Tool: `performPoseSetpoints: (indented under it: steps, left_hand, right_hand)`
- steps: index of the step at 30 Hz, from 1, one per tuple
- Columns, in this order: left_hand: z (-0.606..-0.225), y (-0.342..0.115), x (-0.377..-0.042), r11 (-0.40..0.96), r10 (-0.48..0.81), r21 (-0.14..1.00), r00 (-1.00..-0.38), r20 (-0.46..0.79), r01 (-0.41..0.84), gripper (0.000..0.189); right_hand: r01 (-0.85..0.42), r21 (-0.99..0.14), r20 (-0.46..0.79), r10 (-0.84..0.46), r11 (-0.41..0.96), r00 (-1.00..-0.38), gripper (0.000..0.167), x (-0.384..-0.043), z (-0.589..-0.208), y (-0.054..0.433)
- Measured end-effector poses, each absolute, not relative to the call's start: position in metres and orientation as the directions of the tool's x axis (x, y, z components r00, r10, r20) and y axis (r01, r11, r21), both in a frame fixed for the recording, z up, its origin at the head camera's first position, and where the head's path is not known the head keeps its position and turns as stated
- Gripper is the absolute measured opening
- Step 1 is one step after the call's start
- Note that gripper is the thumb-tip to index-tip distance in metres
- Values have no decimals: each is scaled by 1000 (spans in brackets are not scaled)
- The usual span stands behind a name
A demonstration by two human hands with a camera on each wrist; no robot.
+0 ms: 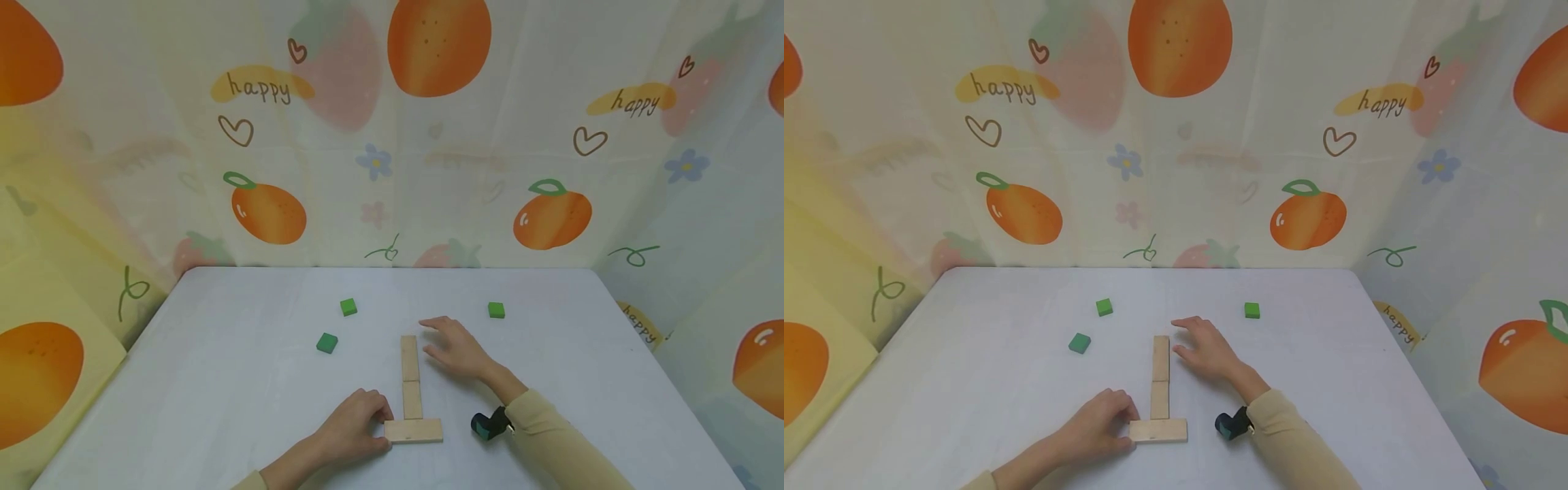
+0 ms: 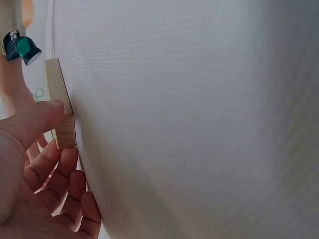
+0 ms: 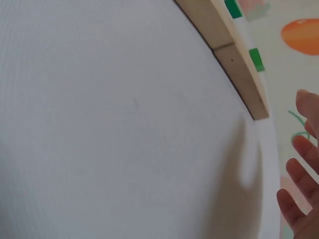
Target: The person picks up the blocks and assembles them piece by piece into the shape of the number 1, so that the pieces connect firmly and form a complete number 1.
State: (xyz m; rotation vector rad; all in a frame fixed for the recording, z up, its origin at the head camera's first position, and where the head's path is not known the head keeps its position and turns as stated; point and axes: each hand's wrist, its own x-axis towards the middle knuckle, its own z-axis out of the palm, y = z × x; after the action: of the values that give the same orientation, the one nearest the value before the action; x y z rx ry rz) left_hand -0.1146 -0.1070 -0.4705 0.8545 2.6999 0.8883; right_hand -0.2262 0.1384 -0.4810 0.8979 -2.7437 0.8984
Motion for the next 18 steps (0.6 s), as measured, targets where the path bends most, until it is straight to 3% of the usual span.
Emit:
performPoseSetpoints:
  steps: [9, 18]
  left_hand:
    - [-471, -107, -115, 674, 552, 596, -834, -14, 437, 26]
    - [-467, -105, -114, 666, 558, 601, -830, -8, 441, 26]
  right_hand:
    - [-503, -578, 371, -341, 643, -864, 40, -240, -473, 162]
    - [-397, -633, 344, -217, 665, -913, 40, -250, -469, 189]
